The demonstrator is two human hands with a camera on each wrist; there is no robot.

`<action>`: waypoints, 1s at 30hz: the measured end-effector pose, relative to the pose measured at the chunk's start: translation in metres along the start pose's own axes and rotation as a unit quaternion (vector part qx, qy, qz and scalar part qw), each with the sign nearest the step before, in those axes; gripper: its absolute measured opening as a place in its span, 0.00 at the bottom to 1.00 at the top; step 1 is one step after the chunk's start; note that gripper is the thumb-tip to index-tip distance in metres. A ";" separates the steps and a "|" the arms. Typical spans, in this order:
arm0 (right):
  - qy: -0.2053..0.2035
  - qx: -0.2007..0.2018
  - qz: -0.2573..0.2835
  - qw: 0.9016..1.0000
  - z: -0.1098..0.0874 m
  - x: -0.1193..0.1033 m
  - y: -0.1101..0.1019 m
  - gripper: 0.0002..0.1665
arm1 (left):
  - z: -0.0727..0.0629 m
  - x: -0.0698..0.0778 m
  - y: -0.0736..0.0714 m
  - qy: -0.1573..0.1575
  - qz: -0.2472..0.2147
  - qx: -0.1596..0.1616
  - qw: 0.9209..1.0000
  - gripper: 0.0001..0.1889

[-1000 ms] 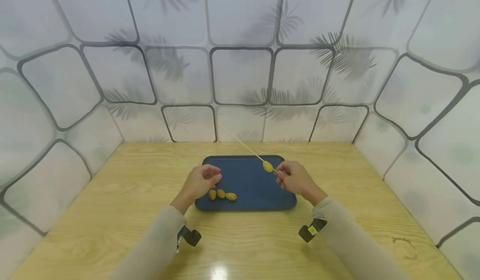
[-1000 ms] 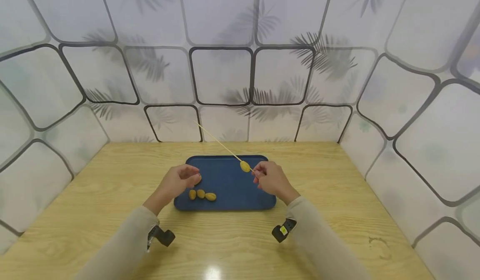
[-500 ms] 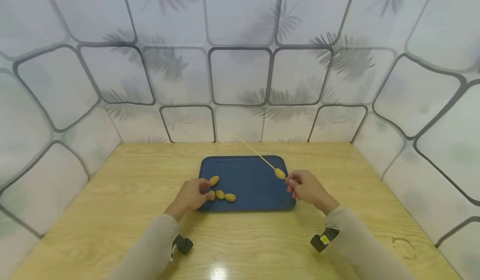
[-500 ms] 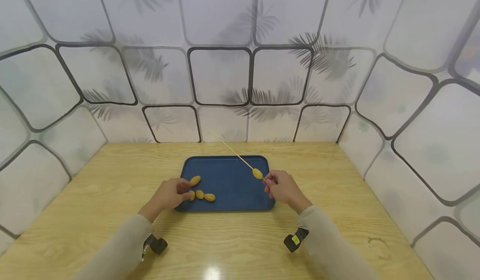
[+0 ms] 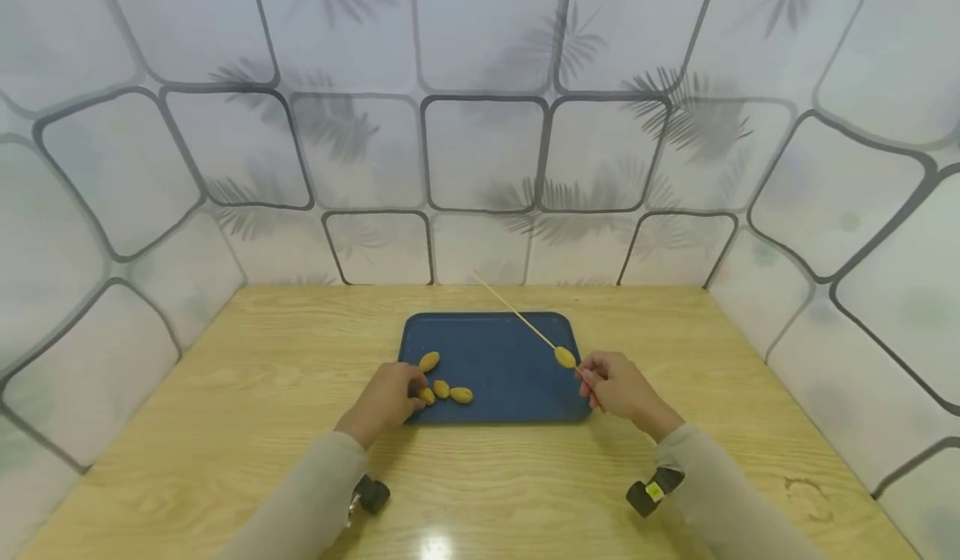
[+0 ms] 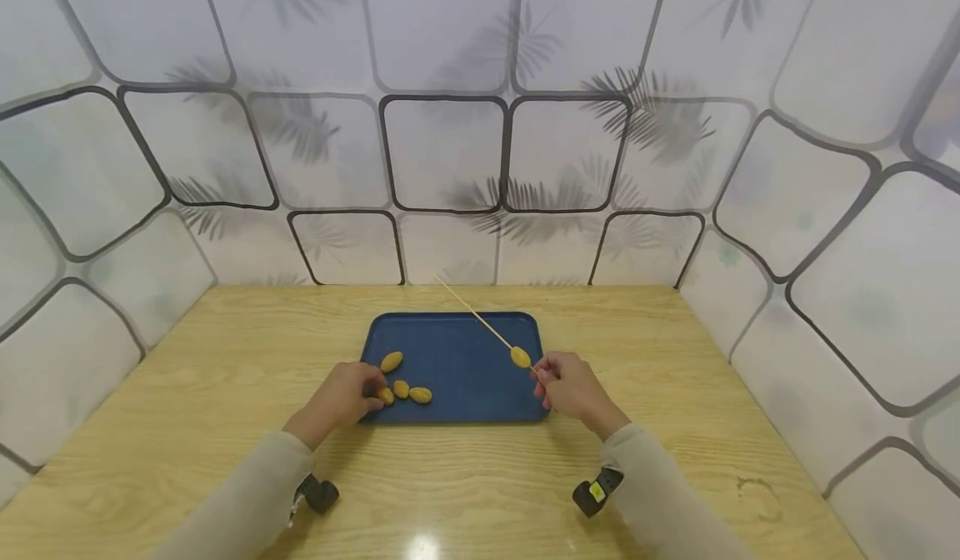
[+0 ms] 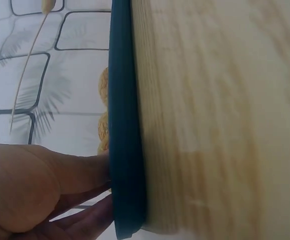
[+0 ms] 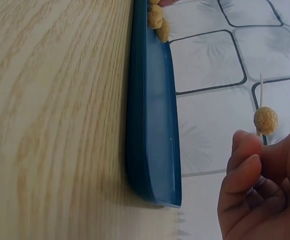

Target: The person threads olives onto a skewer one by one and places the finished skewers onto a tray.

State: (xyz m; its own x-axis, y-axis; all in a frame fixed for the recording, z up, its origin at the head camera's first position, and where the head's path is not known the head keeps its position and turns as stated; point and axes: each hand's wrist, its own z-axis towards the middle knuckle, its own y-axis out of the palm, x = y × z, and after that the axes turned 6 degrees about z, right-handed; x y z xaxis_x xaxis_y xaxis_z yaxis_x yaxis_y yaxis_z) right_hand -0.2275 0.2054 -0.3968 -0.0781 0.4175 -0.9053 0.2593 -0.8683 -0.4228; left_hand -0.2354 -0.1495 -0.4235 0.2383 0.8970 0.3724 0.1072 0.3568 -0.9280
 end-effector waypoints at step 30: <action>-0.042 -0.047 -0.005 0.998 -0.011 0.001 -0.007 0.09 | -0.002 0.005 -0.040 0.026 -0.225 0.093 0.970 0.11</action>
State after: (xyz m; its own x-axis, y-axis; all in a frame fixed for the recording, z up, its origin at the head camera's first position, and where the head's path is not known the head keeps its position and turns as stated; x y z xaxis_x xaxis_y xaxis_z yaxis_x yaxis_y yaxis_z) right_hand -0.2189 0.2152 -0.3943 -0.1603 0.3992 -0.9027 0.3466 -0.8336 -0.4302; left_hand -0.2366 -0.1602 -0.3848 0.2573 0.6273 0.7350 0.0362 0.7539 -0.6560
